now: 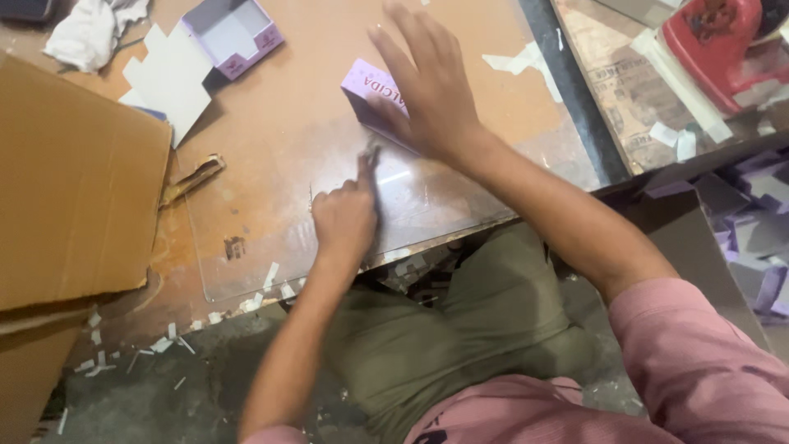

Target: The person assembles small purple cardboard boxes by folding flaps and pressing edges to form the structure. They handle multiple boxes one at a time, aligning sides and securing corners on a cluttered work table.

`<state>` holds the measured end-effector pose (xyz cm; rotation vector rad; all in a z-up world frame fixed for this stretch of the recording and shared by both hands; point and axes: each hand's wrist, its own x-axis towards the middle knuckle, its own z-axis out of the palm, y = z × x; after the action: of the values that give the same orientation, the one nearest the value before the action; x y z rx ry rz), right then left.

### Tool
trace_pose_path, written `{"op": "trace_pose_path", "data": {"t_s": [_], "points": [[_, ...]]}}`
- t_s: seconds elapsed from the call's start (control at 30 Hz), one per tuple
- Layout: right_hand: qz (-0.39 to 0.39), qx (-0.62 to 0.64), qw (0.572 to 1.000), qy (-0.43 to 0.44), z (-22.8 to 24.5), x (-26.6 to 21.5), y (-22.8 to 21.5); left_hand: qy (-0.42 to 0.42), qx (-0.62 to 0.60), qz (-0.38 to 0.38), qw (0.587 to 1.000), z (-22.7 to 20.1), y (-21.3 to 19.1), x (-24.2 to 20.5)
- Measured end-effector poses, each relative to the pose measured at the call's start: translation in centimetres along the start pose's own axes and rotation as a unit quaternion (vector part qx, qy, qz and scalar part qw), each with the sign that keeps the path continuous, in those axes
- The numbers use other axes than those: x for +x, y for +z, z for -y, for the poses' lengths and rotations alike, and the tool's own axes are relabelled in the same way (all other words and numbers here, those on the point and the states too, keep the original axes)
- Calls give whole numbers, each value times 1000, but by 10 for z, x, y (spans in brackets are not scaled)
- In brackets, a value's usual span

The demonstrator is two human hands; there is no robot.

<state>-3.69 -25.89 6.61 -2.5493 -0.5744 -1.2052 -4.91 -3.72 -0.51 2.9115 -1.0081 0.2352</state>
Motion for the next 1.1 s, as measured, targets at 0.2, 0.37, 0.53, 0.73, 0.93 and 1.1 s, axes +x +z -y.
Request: {"op": "trace_pose_path", "data": {"t_s": [0.2,0.37,0.53,0.73,0.93,1.1], "points": [[141,8,984,-107,51,-63,-14,-125,-97,-90,983,13,-8,-28],[342,-91,929,111,29,-68,13,-169,-158,-60,971,18,-16,-33],[385,-122,912,78,-30,-55,20,-195,-170,-58,964,23,-18,-36],[340,22,940,15,-77,-46,14,-194,-236,-93,948,26,-16,-46],[340,389,791,327,-50,-60,-22,-198,-395,-154,884,31,-38,-57],[255,627,600,427,1,-88,-38,-126,-373,-136,909,18,-72,-54]]}}
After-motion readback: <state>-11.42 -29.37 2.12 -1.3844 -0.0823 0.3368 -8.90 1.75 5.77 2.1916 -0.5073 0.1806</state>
